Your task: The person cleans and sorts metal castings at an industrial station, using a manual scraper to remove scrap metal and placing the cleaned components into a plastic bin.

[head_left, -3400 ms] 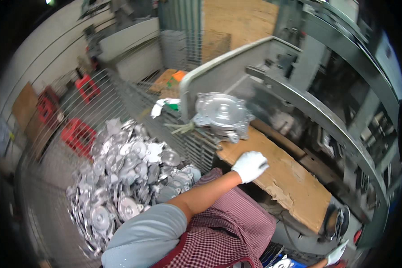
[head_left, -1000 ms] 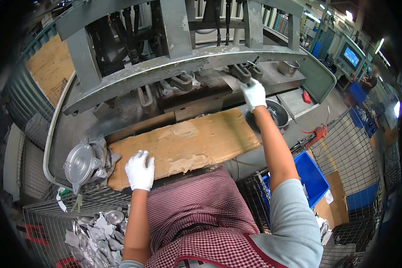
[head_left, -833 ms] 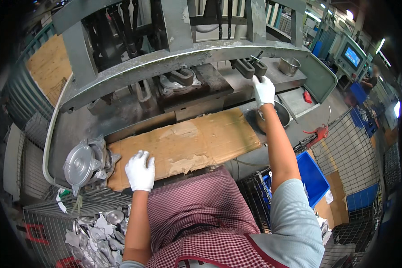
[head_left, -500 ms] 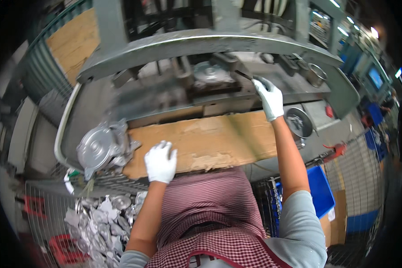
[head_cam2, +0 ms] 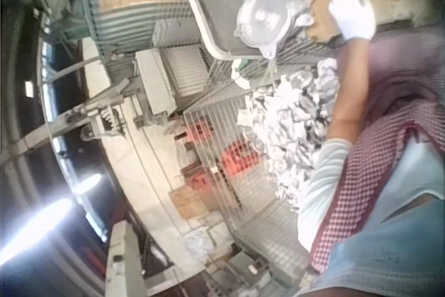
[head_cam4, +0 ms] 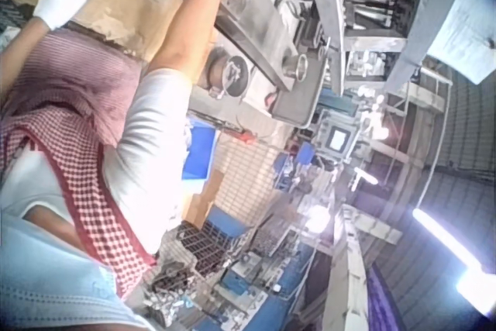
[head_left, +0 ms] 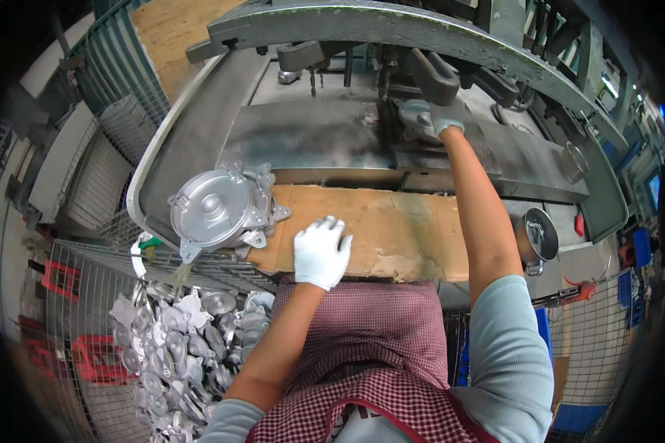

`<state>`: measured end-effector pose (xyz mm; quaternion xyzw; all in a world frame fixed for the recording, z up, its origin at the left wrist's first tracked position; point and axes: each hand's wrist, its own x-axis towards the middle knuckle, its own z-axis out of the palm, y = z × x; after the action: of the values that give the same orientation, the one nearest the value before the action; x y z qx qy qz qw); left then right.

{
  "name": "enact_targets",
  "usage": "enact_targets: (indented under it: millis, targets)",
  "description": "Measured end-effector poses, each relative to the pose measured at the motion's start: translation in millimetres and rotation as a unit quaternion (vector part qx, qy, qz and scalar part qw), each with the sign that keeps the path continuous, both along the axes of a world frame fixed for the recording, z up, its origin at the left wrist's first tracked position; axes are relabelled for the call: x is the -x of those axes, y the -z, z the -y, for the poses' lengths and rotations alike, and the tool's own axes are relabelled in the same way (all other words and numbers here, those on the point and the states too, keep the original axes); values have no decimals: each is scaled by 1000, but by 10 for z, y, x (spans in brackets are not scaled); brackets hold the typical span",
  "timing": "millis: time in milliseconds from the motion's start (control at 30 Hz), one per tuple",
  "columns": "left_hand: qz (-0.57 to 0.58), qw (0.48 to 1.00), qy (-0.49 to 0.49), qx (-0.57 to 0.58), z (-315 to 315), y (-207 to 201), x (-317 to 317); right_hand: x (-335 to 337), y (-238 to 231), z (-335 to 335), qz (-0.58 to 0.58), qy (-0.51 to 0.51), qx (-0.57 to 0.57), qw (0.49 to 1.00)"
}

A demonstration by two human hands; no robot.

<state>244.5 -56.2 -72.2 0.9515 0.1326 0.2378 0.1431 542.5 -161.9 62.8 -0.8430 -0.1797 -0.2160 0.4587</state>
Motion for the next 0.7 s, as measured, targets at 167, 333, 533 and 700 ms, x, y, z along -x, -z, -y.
enact_targets:
  millis: [167,333,533,700]
  targets:
    - [-25,1000,-2,13,2,-6,5,-24,52,209,4,-42,14,999]
    - [-21,1000,-6,-2,31,15,27,44,161,509,-162,-230,-222,933]
    - [-29,1000,-9,8,17,16,27,566,81,837,-95,-86,-122,984]
    - [-19,1000,-1,0,12,38,31,1120,25,74,-72,-170,-92,979]
